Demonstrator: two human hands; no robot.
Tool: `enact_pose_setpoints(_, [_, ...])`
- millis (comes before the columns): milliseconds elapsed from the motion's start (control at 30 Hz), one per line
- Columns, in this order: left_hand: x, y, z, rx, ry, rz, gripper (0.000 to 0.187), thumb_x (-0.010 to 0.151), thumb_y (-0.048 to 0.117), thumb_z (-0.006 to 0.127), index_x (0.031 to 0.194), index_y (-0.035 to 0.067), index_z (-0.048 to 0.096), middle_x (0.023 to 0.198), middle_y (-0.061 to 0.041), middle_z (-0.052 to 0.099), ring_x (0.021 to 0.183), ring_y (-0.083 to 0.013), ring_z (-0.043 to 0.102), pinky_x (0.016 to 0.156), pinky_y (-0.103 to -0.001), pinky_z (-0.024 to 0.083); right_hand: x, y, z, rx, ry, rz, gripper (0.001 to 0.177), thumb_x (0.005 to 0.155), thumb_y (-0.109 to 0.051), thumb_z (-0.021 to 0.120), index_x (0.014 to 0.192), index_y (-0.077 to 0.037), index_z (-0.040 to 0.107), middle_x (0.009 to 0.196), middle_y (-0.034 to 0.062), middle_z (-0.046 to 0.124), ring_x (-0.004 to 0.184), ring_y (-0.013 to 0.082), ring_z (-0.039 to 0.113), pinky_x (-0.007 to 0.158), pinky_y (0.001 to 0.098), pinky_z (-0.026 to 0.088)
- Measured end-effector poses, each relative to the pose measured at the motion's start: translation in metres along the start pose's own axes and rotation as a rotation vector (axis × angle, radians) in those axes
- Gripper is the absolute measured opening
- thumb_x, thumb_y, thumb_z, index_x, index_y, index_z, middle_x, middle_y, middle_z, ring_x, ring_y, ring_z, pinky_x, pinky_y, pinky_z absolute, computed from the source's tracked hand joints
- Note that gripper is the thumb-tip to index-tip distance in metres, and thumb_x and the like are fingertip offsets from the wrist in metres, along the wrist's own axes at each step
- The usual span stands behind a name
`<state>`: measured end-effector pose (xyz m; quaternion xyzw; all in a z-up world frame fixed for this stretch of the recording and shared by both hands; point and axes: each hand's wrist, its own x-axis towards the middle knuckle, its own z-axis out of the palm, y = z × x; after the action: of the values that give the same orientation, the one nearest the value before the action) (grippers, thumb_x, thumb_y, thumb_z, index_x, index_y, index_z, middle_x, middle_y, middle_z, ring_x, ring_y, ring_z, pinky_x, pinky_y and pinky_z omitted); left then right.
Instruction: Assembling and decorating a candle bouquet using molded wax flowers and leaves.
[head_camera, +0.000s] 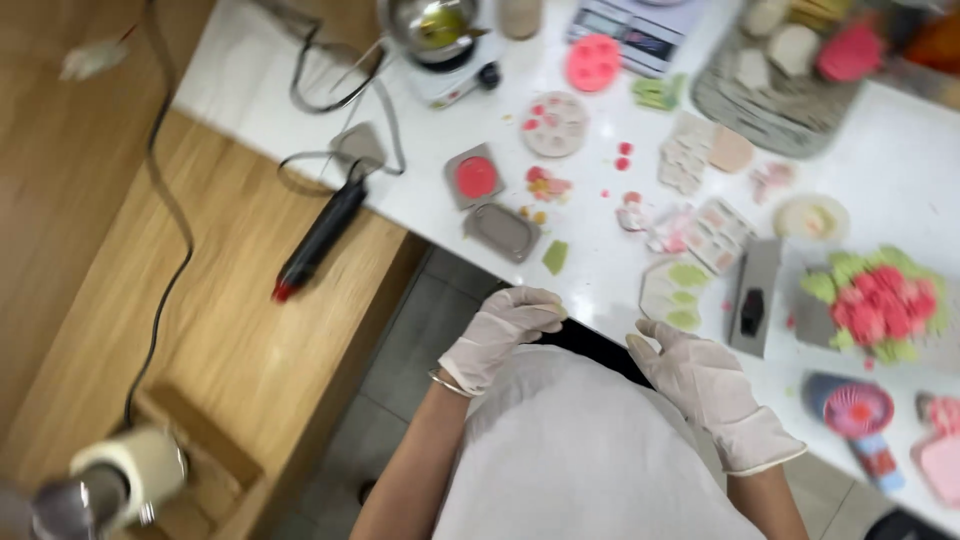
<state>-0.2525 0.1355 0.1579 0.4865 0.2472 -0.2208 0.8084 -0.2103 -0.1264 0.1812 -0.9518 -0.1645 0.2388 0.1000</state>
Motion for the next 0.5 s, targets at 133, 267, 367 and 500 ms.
enact_pose_setpoints(133, [-0.031, -0.01, 0.011, -0.105, 0.129, 0.087, 0.021, 0.093, 0.017, 0.072, 0.11, 0.005, 0.071, 0.102, -0.003, 0.076, 0.092, -0.0101, 0.071, 0.082, -0.024, 0.053, 0.03, 0.012, -0.01, -0.064, -0.171, -0.118, 0.05, 0.095, -0.052, 0.052, 0.13, -0.019, 0.064, 0.08, 0.0161, 0.074, 0.081, 0.031, 0.072, 0.075, 0.0415, 0.056])
enact_pose_setpoints(267, [-0.064, -0.035, 0.006, -0.207, 0.297, 0.207, 0.025, 0.091, 0.017, 0.073, 0.114, 0.007, 0.071, 0.105, -0.004, 0.077, 0.091, -0.0091, 0.07, 0.082, -0.023, 0.052, 0.059, 0.01, -0.013, -0.142, -0.115, -0.4, 0.049, 0.095, -0.05, 0.051, 0.129, -0.017, 0.065, 0.085, 0.013, 0.076, 0.084, 0.0275, 0.074, 0.077, 0.0387, 0.057])
enact_pose_setpoints(367, [-0.078, -0.06, -0.007, -0.277, 0.378, 0.305, 0.028, 0.091, 0.016, 0.073, 0.117, 0.008, 0.071, 0.106, -0.004, 0.077, 0.091, -0.0088, 0.068, 0.08, -0.023, 0.05, 0.067, -0.023, -0.031, -0.283, -0.19, -0.423, 0.051, 0.099, -0.049, 0.051, 0.139, -0.02, 0.059, 0.086, 0.0126, 0.078, 0.084, 0.0255, 0.075, 0.078, 0.0366, 0.058])
enact_pose_setpoints(500, [-0.091, -0.078, -0.015, -0.346, 0.488, 0.426, 0.026, 0.094, 0.017, 0.072, 0.118, 0.006, 0.071, 0.108, -0.004, 0.077, 0.093, -0.0089, 0.069, 0.079, -0.023, 0.049, 0.095, -0.023, -0.01, -0.641, -0.014, -1.048, 0.054, 0.086, -0.017, 0.055, 0.14, -0.024, 0.06, 0.137, 0.0085, 0.066, 0.091, 0.0244, 0.072, 0.07, 0.0379, 0.059])
